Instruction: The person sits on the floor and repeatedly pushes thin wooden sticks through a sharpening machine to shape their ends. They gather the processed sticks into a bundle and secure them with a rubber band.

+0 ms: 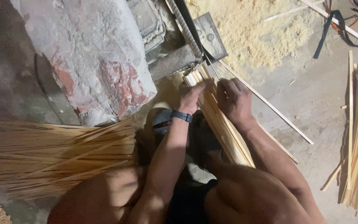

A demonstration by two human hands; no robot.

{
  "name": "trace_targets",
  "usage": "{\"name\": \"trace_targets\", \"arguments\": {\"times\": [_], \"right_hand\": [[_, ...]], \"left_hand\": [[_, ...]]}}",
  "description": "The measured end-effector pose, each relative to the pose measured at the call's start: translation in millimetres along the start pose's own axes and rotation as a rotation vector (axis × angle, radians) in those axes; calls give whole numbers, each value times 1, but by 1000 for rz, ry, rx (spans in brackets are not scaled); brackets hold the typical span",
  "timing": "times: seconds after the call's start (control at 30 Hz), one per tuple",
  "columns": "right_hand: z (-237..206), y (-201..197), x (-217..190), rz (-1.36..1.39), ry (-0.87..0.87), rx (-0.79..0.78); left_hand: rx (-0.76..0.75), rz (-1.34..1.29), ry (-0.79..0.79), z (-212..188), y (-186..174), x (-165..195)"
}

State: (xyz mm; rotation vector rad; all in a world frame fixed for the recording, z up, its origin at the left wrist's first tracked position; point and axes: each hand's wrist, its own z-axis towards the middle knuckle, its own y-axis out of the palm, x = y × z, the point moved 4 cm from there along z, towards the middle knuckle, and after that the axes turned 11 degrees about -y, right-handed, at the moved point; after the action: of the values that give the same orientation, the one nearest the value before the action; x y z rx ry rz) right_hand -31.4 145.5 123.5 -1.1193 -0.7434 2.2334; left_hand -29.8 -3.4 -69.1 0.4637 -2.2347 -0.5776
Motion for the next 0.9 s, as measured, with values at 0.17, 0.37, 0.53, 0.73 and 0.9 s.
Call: {"name": "trace_targets", "arguments": {"times": [0.17,0.37,0.53,0.73,0.9], "right_hand": [[20,8,1,68,30,-2],[-14,-40,-11,-64,-3,-62],[-32,-29,-2,36,50,-124],[-2,3,9,-30,165,-127],[26,10,2,27,34,-64]], "left_hand": [[-164,-195,-198,5,5,-13],[-102,96,-182,9,11,-12],[-138,49,-187,8,18,-7],[57,-14,-53,5,9,2],[50,-89,-169,5,2,-7]]}}
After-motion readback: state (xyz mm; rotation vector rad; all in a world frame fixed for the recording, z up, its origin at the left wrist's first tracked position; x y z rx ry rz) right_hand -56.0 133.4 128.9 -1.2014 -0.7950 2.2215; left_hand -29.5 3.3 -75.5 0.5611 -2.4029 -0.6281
